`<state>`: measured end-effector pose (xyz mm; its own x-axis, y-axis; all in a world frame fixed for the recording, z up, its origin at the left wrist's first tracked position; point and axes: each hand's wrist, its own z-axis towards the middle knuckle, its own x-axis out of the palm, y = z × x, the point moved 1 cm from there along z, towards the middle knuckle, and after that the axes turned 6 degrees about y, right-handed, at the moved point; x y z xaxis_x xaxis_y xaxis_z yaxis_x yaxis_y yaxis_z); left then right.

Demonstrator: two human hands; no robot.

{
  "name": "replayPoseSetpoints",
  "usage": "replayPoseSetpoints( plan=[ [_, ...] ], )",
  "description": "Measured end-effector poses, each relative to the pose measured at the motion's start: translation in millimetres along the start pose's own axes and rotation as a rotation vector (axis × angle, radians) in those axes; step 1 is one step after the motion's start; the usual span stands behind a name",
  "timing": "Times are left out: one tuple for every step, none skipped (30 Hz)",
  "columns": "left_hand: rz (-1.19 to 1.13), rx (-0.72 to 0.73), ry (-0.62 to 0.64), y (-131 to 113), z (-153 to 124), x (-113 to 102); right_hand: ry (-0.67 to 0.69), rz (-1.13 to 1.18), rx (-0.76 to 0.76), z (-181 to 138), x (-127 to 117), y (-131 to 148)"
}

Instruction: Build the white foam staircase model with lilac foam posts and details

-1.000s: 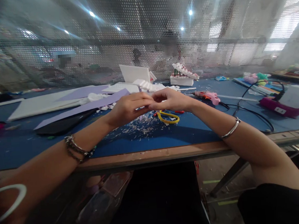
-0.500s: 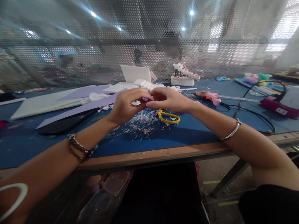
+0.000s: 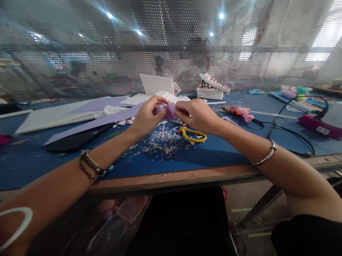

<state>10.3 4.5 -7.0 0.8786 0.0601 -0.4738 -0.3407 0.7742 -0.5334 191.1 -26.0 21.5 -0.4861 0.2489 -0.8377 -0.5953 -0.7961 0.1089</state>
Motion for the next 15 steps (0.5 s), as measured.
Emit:
replayPoseSetpoints(
  plan=[
    [-0.071,-0.016,0.062,1.5,0.5,0.5,-0.011,0.011,0.006,0.0,-0.9,0.0],
    [-0.140,-0.032,0.117,2.9,1.1,0.8,-0.028,0.031,0.018,0.1,-2.3,-0.6],
    [-0.198,-0.045,0.157,4.4,2.1,0.5,-0.048,0.056,0.033,0.1,-4.1,-1.9],
    [-0.238,-0.054,0.172,5.9,3.3,-0.3,-0.071,0.084,0.052,0.2,-6.1,-3.7],
    [-0.261,-0.063,0.162,7.5,4.8,-1.8,-0.093,0.112,0.073,0.3,-8.2,-5.9],
    [-0.272,-0.073,0.136,9.1,6.6,-3.9,-0.116,0.137,0.098,0.3,-10.3,-8.4],
    [-0.274,-0.086,0.102,10.7,8.4,-6.3,-0.137,0.159,0.125,0.3,-12.3,-11.1],
    [-0.267,-0.101,0.065,12.2,10.2,-9.0,-0.155,0.180,0.150,0.3,-14.1,-13.6],
    [-0.255,-0.117,0.027,13.4,11.9,-11.8,-0.167,0.198,0.169,0.2,-15.8,-16.0],
    [-0.242,-0.132,-0.006,14.5,13.4,-14.5,-0.176,0.210,0.180,0.1,-17.3,-18.1],
    [-0.231,-0.148,-0.038,15.6,14.8,-17.2,-0.183,0.216,0.181,0.0,-18.8,-19.9],
    [-0.223,-0.169,-0.069,16.7,16.0,-19.7,-0.188,0.220,0.172,-0.2,-20.2,-21.3],
    [-0.220,-0.195,-0.101,18.1,17.1,-22.3,-0.191,0.220,0.158,-0.4,-21.8,-22.4],
    [-0.222,-0.226,-0.137,19.8,18.2,-24.8,-0.196,0.216,0.148,-0.6,-23.5,-23.4],
    [-0.226,-0.255,-0.173,21.7,19.2,-27.5,-0.200,0.210,0.143,-0.9,-25.4,-24.4]
  ],
)
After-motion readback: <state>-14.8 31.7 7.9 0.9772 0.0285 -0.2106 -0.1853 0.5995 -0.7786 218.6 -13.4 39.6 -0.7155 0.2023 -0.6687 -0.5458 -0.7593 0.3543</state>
